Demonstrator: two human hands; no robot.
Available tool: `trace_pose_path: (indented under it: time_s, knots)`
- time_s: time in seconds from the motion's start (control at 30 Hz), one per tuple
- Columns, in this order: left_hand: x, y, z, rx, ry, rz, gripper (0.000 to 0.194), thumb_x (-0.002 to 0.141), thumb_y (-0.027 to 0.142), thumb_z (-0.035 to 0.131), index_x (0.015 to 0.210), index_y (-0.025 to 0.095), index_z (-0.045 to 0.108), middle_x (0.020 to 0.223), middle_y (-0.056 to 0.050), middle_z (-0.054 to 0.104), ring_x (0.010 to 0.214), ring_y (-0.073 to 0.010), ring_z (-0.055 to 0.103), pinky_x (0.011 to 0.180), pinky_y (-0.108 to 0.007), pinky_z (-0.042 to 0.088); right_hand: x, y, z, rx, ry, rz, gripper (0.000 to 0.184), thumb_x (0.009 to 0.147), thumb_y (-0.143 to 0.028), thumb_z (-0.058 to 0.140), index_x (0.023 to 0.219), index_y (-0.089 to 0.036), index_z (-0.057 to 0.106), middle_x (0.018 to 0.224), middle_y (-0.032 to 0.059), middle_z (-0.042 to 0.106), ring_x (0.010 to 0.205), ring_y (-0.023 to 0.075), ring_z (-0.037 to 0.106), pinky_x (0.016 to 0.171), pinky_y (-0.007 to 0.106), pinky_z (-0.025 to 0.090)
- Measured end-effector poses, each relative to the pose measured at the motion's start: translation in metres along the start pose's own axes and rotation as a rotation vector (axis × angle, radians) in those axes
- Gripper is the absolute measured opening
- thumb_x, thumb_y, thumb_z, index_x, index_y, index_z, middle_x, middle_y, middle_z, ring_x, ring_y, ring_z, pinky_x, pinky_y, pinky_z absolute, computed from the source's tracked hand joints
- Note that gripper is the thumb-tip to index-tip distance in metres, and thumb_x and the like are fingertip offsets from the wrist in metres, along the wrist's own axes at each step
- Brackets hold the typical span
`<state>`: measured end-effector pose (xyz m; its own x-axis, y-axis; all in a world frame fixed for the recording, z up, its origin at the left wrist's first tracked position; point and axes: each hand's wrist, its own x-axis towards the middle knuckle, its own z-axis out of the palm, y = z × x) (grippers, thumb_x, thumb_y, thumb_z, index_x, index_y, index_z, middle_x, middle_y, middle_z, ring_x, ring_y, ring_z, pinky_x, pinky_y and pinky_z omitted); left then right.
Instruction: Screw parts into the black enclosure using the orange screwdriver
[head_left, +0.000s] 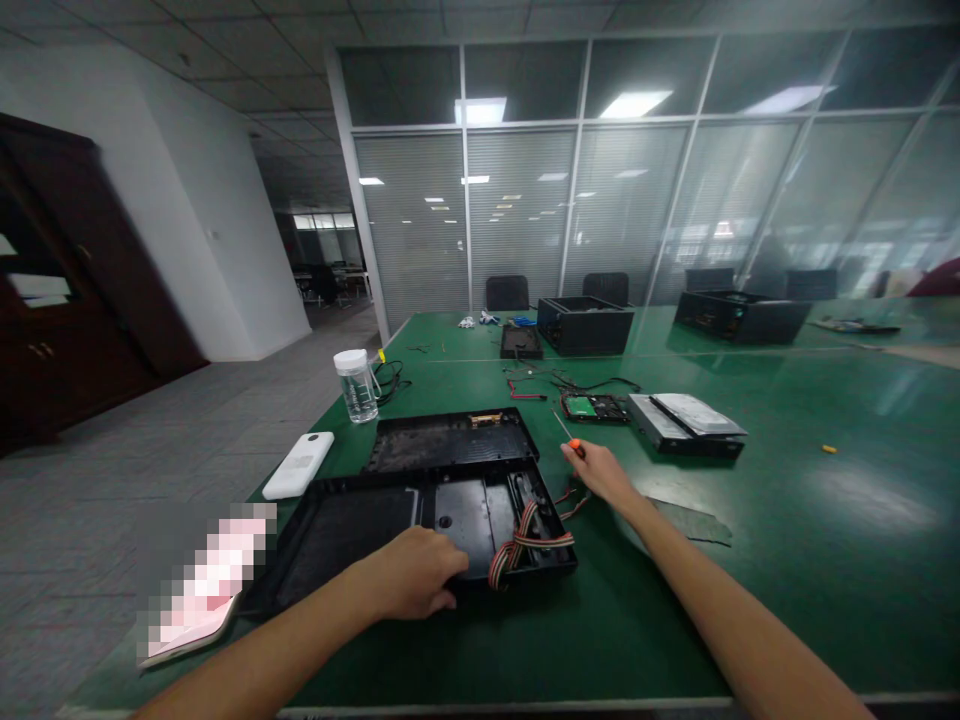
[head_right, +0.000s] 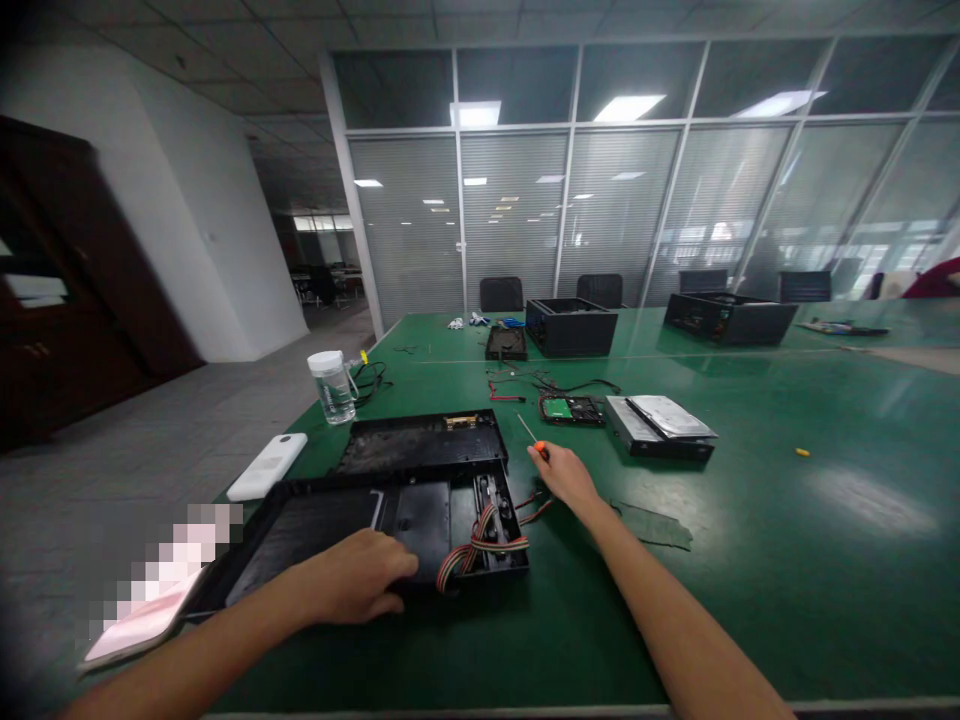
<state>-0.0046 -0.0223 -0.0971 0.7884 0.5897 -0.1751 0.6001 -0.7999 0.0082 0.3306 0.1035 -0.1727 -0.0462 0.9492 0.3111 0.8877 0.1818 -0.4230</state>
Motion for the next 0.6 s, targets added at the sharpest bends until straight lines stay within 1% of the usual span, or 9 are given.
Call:
trace_pose_path:
  time_s: [0.07, 0.1, 0.13, 0.2, 0.23, 0.3, 0.37, 0.47, 0.6]
  knots:
    - [0.008, -0.022, -0.002, -0.069, 0.015, 0.009, 0.02, 0.085, 0.038, 0.05, 0.092, 0.022, 0.06, 0.081, -0.002, 0.063, 0.074, -0.0168, 0.06, 0.063, -0.024, 0.043, -0.003, -0.014, 0.006, 0.003, -0.022, -0.027, 0.04, 0.087, -0.049, 0.034, 0.075, -0.02, 0.059, 0.07, 0.0057, 0.064, 0.064, 0.0166, 0.059, 0.058, 0.023, 0.034]
    - [0.012, -0.035, -0.002, -0.068, 0.049, 0.01, 0.022, 0.088, 0.037, 0.045, 0.095, 0.022, 0.06, 0.082, -0.002, 0.063, 0.075, -0.0158, 0.059, 0.064, -0.024, 0.043, -0.005, -0.019, 0.008, -0.002, -0.031, -0.036, 0.039, 0.087, -0.048, 0.035, 0.075, -0.02, 0.059, 0.071, 0.0057, 0.064, 0.064, 0.0164, 0.058, 0.058, 0.023, 0.034]
    - [0.018, -0.048, -0.002, -0.02, 0.122, -0.015, 0.021, 0.089, 0.034, 0.045, 0.097, 0.022, 0.06, 0.086, -0.002, 0.062, 0.079, -0.0163, 0.058, 0.068, -0.025, 0.042, -0.006, -0.022, 0.01, -0.006, -0.037, -0.041, 0.037, 0.087, -0.047, 0.037, 0.075, -0.02, 0.059, 0.071, 0.0057, 0.065, 0.064, 0.0162, 0.059, 0.058, 0.023, 0.034]
    - [0.03, -0.073, 0.002, 0.134, 0.246, -0.058, 0.017, 0.085, 0.025, 0.052, 0.099, 0.02, 0.059, 0.093, -0.005, 0.06, 0.086, -0.0184, 0.055, 0.07, -0.026, 0.041, -0.007, -0.024, 0.012, -0.003, -0.049, -0.046, 0.034, 0.086, -0.045, 0.039, 0.075, -0.021, 0.059, 0.073, 0.0055, 0.065, 0.064, 0.0159, 0.058, 0.059, 0.023, 0.034]
    - [0.036, -0.083, 0.005, 0.215, 0.274, -0.055, 0.015, 0.083, 0.02, 0.054, 0.097, 0.019, 0.06, 0.093, -0.006, 0.058, 0.086, -0.0189, 0.054, 0.069, -0.027, 0.04, -0.007, -0.023, 0.012, 0.007, -0.054, -0.044, 0.033, 0.086, -0.044, 0.039, 0.074, -0.021, 0.059, 0.072, 0.0052, 0.065, 0.064, 0.0158, 0.058, 0.058, 0.023, 0.034]
    - [0.047, -0.098, 0.012, 0.353, 0.297, 0.001, 0.013, 0.081, 0.013, 0.053, 0.09, 0.018, 0.061, 0.089, -0.007, 0.056, 0.084, -0.0192, 0.051, 0.068, -0.028, 0.039, -0.007, -0.02, 0.012, 0.038, -0.063, -0.042, 0.034, 0.087, -0.044, 0.038, 0.071, -0.02, 0.058, 0.07, 0.0046, 0.064, 0.063, 0.0155, 0.058, 0.057, 0.022, 0.034]
    - [0.055, -0.107, 0.018, 0.441, 0.313, 0.091, 0.012, 0.082, 0.011, 0.052, 0.087, 0.017, 0.061, 0.084, -0.007, 0.055, 0.082, -0.0193, 0.049, 0.068, -0.029, 0.037, -0.007, -0.017, 0.011, 0.065, -0.065, -0.048, 0.036, 0.087, -0.044, 0.037, 0.069, -0.02, 0.057, 0.068, 0.0042, 0.063, 0.062, 0.0153, 0.057, 0.057, 0.022, 0.033]
    - [0.059, -0.113, 0.022, 0.51, 0.345, 0.203, 0.009, 0.083, 0.012, 0.051, 0.087, 0.015, 0.059, 0.08, -0.007, 0.054, 0.08, -0.0194, 0.047, 0.067, -0.031, 0.036, -0.007, -0.016, 0.01, 0.072, -0.08, -0.072, 0.038, 0.087, -0.045, 0.037, 0.068, -0.02, 0.057, 0.066, 0.0036, 0.062, 0.061, 0.0148, 0.056, 0.058, 0.022, 0.033]
    - [0.061, -0.115, 0.024, 0.545, 0.381, 0.251, 0.012, 0.086, 0.013, 0.047, 0.082, 0.013, 0.058, 0.077, -0.007, 0.054, 0.076, -0.0187, 0.046, 0.065, -0.031, 0.035, -0.011, -0.024, 0.008, 0.065, -0.161, -0.163, 0.037, 0.085, -0.045, 0.039, 0.067, -0.019, 0.058, 0.061, 0.0018, 0.059, 0.057, 0.0133, 0.052, 0.056, 0.022, 0.032]
